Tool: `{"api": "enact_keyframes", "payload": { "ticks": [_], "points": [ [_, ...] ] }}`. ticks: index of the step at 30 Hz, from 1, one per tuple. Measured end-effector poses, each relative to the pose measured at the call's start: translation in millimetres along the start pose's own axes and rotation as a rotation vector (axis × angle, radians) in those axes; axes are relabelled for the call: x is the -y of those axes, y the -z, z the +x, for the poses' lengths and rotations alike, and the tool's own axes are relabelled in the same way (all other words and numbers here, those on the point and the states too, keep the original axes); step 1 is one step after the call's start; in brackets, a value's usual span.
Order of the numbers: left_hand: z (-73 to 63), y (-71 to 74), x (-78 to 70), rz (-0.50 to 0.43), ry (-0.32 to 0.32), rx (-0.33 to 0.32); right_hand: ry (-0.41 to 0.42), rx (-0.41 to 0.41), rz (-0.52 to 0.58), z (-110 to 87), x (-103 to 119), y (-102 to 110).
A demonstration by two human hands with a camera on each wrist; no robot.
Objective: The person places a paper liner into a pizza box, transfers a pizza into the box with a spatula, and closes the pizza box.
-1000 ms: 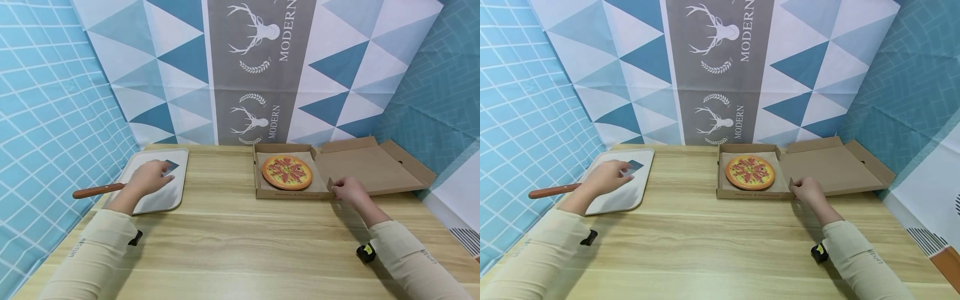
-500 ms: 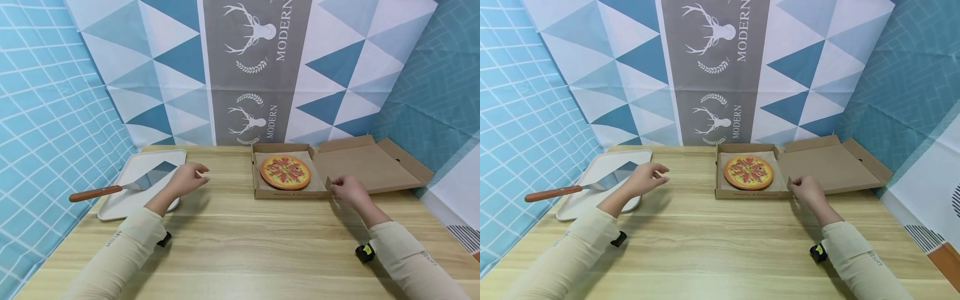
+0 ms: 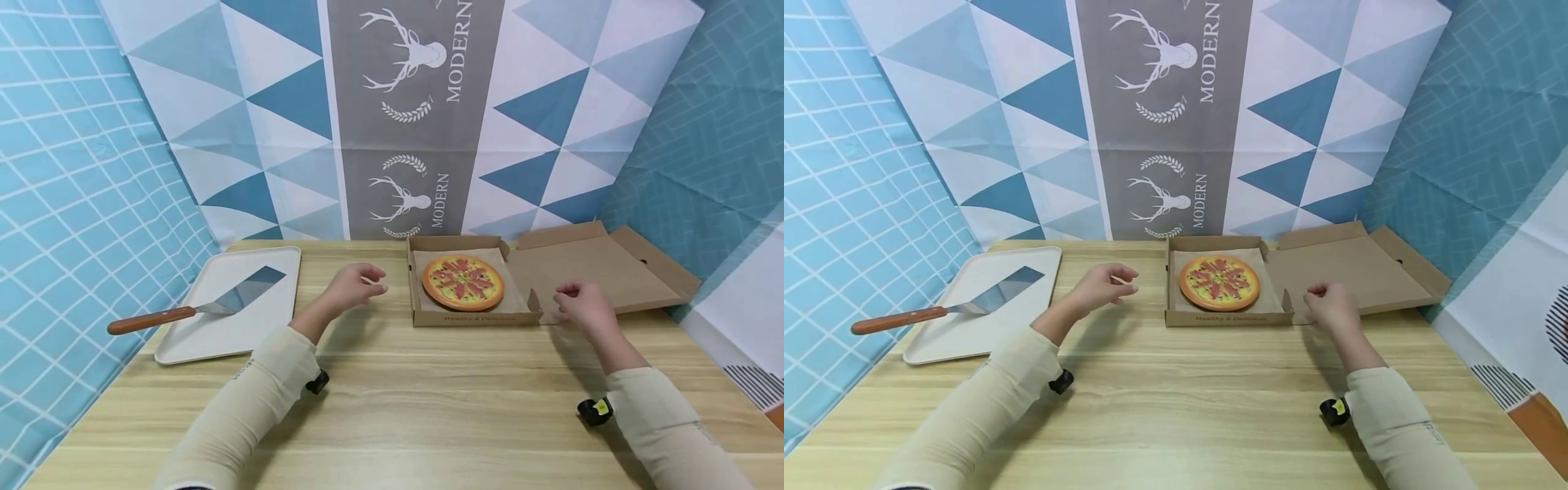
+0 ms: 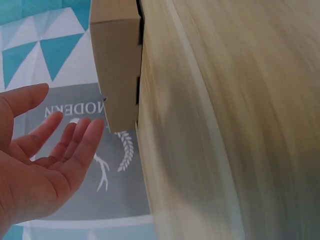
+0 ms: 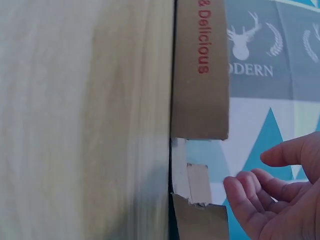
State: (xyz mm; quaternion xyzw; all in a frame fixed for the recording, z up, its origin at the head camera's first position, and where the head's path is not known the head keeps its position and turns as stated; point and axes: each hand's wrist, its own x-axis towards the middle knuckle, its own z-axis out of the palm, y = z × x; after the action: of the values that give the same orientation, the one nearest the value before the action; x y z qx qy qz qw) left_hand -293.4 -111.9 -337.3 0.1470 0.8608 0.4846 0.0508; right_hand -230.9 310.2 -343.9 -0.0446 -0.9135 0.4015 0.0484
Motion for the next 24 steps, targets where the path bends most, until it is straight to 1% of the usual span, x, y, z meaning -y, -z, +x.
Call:
{"api": "enact_keyframes", "payload": {
  "ticks": [3,7,10,12,15,18,22,24],
  "points": [
    [4.4,-5.9,-2.6,-0.034,0.033,0.007,-0.021,-0.051,0.024,-2.6,-3,5],
    [9.1,-10.3,-5.0,-0.086,0.077,0.005,-0.061,-0.117,0.065,-3.9,-6,12],
    [13.6,-12.9,-4.3,-0.126,0.095,0.001,-0.098,-0.177,0.093,-4.4,-9,17],
    [17.1,-15.0,-3.1,-0.157,0.103,0.0,-0.129,-0.23,0.131,-4.9,-10,20],
    [22.2,-19.6,-2.2,-0.212,0.116,0.014,-0.182,-0.325,0.201,-5.3,-12,25],
    [27.0,-25.0,-2.3,-0.286,0.146,0.04,-0.253,-0.422,0.31,-4.5,-17,31],
    [30.7,-31.1,-4.3,-0.392,0.197,0.066,-0.354,-0.558,0.556,-0.7,-25,40],
    [31.7,-33.5,-6.8,-0.436,0.214,0.066,-0.387,-0.641,0.646,1.0,-29,45]
  ]
}}
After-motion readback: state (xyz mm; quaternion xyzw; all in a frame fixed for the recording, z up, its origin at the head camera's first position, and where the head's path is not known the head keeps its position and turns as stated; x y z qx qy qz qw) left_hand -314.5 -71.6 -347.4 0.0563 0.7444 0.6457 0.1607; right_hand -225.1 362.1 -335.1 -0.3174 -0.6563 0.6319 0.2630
